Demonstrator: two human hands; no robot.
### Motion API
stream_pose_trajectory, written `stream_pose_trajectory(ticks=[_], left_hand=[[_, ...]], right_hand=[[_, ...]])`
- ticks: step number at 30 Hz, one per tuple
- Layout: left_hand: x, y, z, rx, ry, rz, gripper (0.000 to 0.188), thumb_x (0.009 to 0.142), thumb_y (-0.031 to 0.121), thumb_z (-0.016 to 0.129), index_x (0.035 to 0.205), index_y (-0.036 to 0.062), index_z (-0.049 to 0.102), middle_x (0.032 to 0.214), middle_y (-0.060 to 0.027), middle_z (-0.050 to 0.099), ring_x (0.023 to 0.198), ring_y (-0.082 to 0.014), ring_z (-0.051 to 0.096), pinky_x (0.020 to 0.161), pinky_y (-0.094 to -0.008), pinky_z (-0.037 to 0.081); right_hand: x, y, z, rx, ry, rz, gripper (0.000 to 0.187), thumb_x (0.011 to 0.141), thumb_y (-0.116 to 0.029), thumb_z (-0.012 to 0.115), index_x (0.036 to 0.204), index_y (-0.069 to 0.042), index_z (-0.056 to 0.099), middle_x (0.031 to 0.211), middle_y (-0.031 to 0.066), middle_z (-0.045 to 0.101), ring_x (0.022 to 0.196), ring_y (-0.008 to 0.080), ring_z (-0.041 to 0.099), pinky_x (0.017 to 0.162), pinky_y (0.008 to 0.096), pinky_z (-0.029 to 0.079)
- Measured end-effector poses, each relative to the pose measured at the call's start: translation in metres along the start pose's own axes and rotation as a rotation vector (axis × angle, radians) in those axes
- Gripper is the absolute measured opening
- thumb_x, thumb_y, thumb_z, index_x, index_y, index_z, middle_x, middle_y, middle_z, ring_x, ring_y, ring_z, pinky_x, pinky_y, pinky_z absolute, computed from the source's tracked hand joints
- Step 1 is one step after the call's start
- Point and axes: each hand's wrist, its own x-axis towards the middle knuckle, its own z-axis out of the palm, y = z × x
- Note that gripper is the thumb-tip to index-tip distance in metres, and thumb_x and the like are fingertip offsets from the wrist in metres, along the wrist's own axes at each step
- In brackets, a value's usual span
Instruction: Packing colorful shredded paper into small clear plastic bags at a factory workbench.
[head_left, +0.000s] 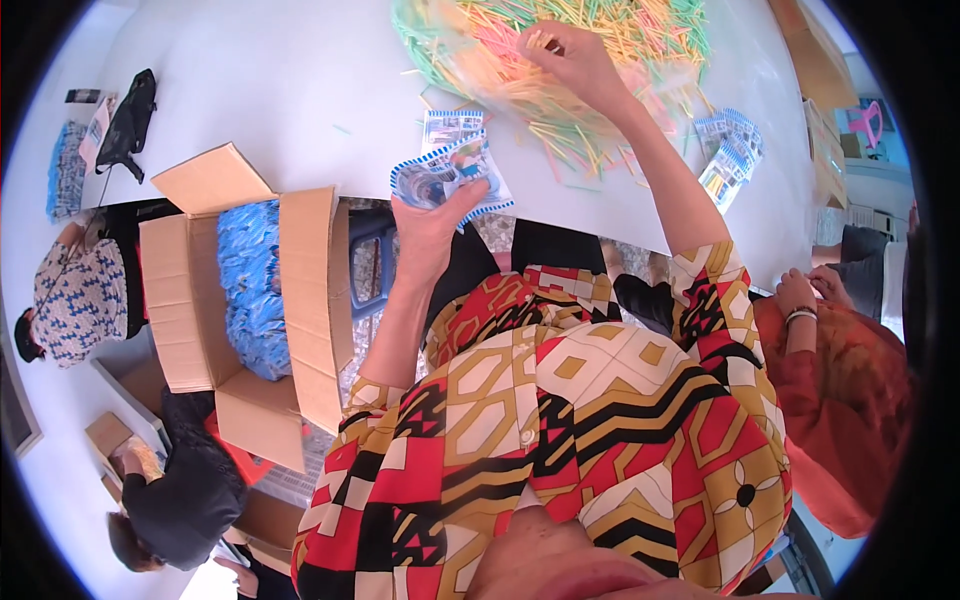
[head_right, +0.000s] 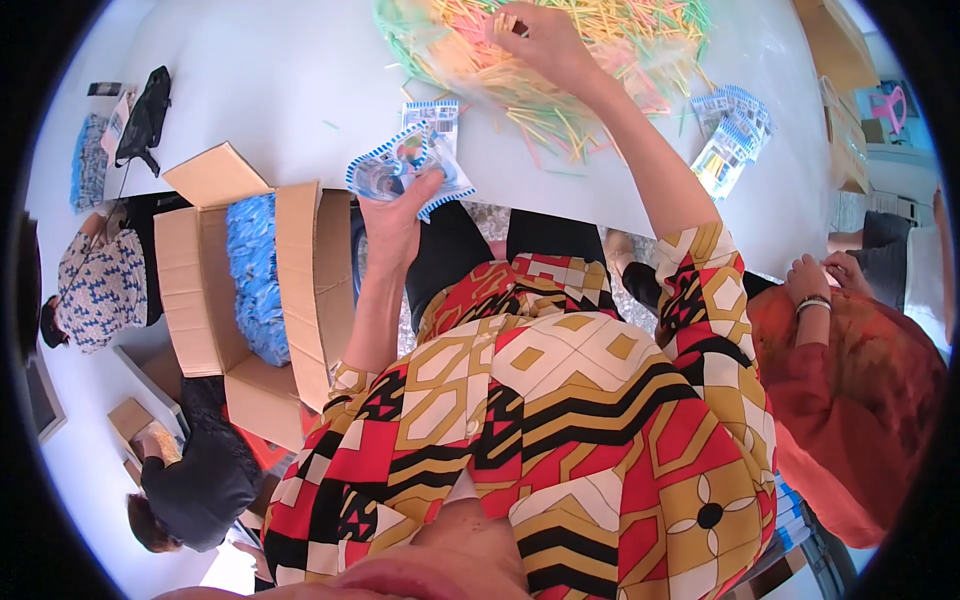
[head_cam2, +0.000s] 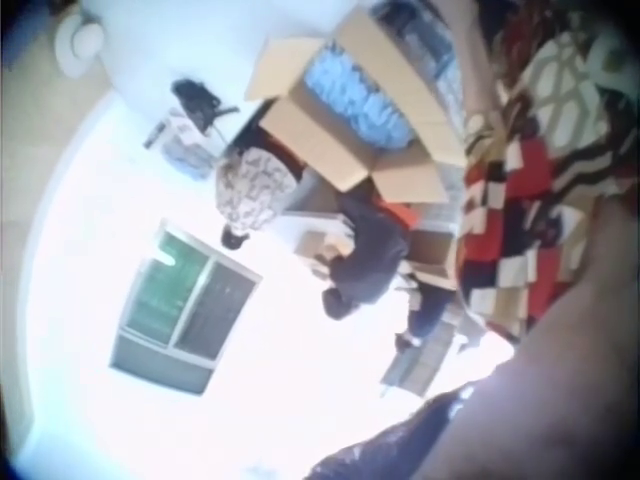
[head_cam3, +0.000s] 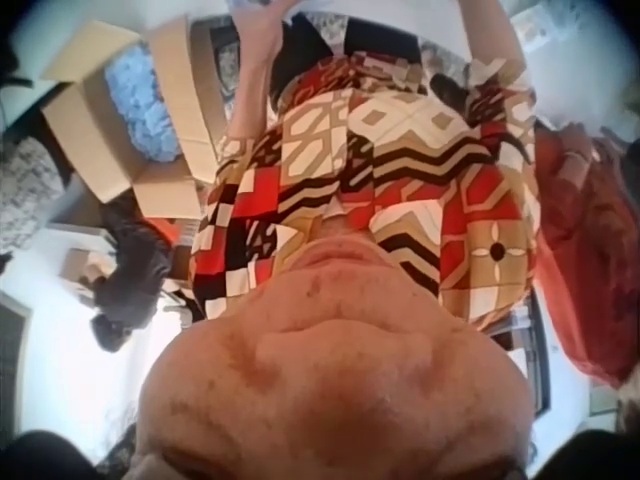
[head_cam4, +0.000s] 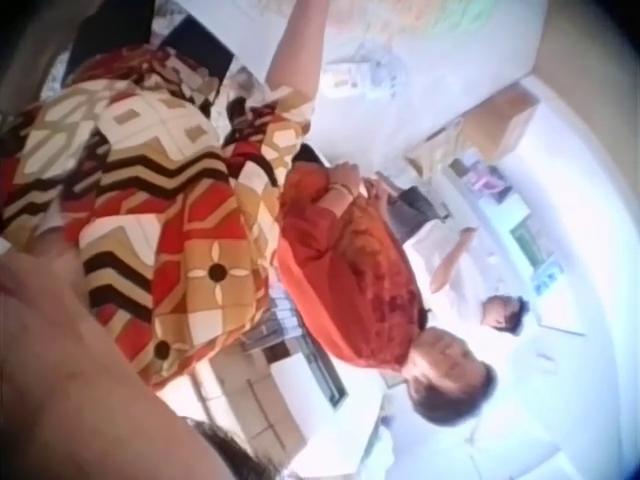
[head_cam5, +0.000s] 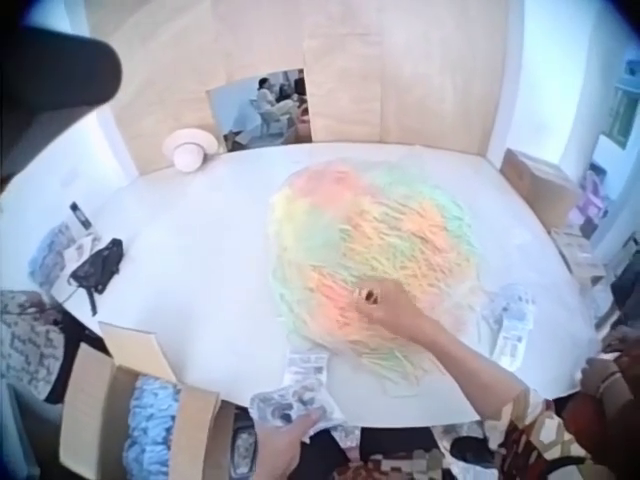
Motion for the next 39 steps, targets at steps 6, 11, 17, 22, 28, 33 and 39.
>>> stream_pose_trajectory(ticks=[6,11,17,22,28,33,39], left_hand=[[0.000,0.008,0.000,0.063,-0.012,0.044,0.032,0.072,-0.005,0.069,0.102,-0.0018,0.059,0.093,-0.0059,0.063,0.082,-0.0099,0.060,0.074,-0.0251,0.050],[0.001,0.009,0.004,0.119,-0.043,0.034,0.029,0.072,-0.003,0.070,0.099,-0.0025,0.062,0.090,-0.0059,0.065,0.079,-0.0089,0.060,0.073,-0.0245,0.050],[-0.003,0.007,-0.001,0.166,-0.047,0.008,0.029,0.071,0.001,0.072,0.099,-0.0025,0.063,0.088,-0.0052,0.065,0.076,-0.0085,0.060,0.070,-0.0239,0.050],[-0.004,0.002,0.010,0.143,-0.083,-0.015,0.032,0.072,0.002,0.073,0.101,-0.0022,0.062,0.087,-0.0045,0.065,0.075,-0.0083,0.060,0.070,-0.0236,0.050],[-0.003,0.000,0.020,0.118,-0.094,-0.020,0.030,0.073,0.002,0.072,0.101,-0.0016,0.062,0.086,-0.0046,0.065,0.075,-0.0084,0.060,0.069,-0.0239,0.050],[0.001,0.006,0.026,0.202,-0.122,-0.002,0.025,0.072,0.005,0.073,0.094,-0.0004,0.063,0.085,-0.0035,0.065,0.074,-0.0086,0.059,0.069,-0.0251,0.049],[0.008,-0.011,0.046,0.317,-0.108,-0.024,0.046,0.072,0.003,0.073,0.113,-0.0019,0.053,0.104,-0.0075,0.059,0.092,-0.0166,0.057,0.084,-0.0310,0.046]], right_hand=[[-0.051,-0.040,0.000,0.017,0.046,-0.188,0.008,0.084,-0.007,0.061,0.090,-0.002,0.062,0.085,0.0018,0.062,0.070,0.0075,0.057,0.058,0.0235,0.046],[-0.098,-0.004,0.037,-0.091,-0.118,-0.351,0.003,0.084,-0.003,0.059,0.087,-0.002,0.060,0.087,0.0024,0.061,0.073,0.0086,0.057,0.061,0.0227,0.047],[-0.087,-0.049,0.007,0.335,-0.111,-0.018,0.007,0.084,0.000,0.059,0.090,-0.002,0.059,0.091,0.0030,0.059,0.073,0.0083,0.056,0.061,0.0214,0.047],[-0.084,-0.106,-0.023,0.713,-0.101,-0.091,0.009,0.085,-0.003,0.060,0.093,-0.001,0.059,0.092,0.0053,0.059,0.070,0.0081,0.055,0.058,0.0215,0.047],[-0.081,-0.105,-0.025,0.591,-0.170,0.011,0.009,0.084,-0.005,0.062,0.093,-0.003,0.060,0.090,0.0032,0.060,0.070,0.0072,0.055,0.057,0.0199,0.045],[-0.083,-0.116,-0.032,0.408,-0.255,-0.026,0.007,0.083,-0.004,0.063,0.090,-0.003,0.061,0.088,0.0024,0.061,0.070,0.0061,0.055,0.057,0.0190,0.044],[-0.085,-0.092,-0.029,0.155,-0.096,-0.332,0.009,0.079,-0.010,0.062,0.085,-0.003,0.060,0.079,0.0091,0.057,0.073,0.0226,0.058,0.065,0.0311,0.047]])
